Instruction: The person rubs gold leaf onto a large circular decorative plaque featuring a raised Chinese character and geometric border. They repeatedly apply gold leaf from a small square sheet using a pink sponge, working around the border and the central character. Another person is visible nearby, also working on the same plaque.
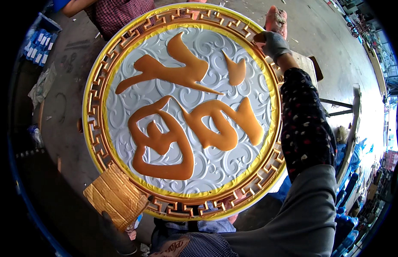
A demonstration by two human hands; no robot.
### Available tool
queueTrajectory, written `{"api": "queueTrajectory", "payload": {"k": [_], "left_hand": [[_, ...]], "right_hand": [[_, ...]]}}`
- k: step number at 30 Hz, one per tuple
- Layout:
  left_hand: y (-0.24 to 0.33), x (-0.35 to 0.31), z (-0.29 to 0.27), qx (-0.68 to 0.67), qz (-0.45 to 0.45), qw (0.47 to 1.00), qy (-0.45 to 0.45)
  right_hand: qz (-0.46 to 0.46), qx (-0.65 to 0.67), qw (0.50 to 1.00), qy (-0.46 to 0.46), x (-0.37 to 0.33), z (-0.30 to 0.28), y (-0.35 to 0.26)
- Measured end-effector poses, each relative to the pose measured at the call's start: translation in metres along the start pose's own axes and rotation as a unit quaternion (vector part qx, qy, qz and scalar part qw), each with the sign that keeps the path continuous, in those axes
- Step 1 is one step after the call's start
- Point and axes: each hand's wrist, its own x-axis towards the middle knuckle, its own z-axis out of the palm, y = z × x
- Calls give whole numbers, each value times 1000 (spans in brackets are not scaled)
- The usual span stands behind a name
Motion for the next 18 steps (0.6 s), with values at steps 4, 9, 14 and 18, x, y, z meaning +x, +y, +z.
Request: {"api": "queueTrajectory", "payload": {"k": [4, 9, 14, 18], "left_hand": [[-5, 0, -2, -51, 4, 999, -14], [14, -12, -5, 4, -80, 997, 14], [-43, 0, -22, 283, 170, 941, 68], [-48, 12, -27, 158, 221, 961, 48]], "right_hand": [[3, 19, 998, 55, 6, -2, -10], [55, 159, 984, -56, 0, 1, 7], [63, 14, 996, 55, -29, -44, 18], [69, 40, 996, 48, -70, -56, 39]]}}
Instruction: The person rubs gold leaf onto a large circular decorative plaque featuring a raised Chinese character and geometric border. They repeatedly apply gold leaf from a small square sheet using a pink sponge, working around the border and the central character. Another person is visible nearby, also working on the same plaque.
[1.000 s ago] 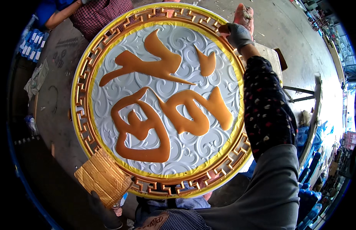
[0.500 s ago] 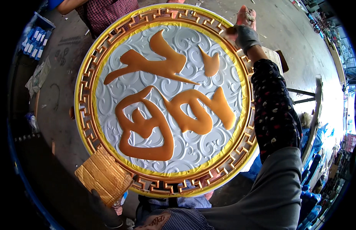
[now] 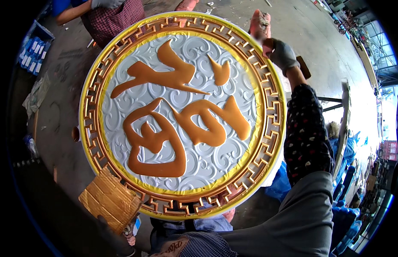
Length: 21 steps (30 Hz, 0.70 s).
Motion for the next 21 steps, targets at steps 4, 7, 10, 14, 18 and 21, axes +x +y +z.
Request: {"api": "queueTrajectory", "payload": {"k": [4, 7, 10, 14, 18, 21], "left_hand": [[23, 3, -3, -1, 53, 998, -39], [16, 8, -9, 142, 279, 948, -50], [18, 6, -14, 220, 357, 907, -42], [26, 3, -21, 246, 362, 897, -64], [50, -20, -19, 219, 356, 907, -47], [20, -5, -32, 233, 357, 904, -39]], "right_hand": [[20, 52, 997, 44, -51, -6, 17], [9, 2, 999, 52, -66, -16, 17], [3, 41, 999, 33, -69, -12, 5], [90, 63, 994, -27, -75, 19, 9], [68, -28, 997, -26, -84, 14, 5], [40, 94, 992, 69, -92, 5, -9]]}}
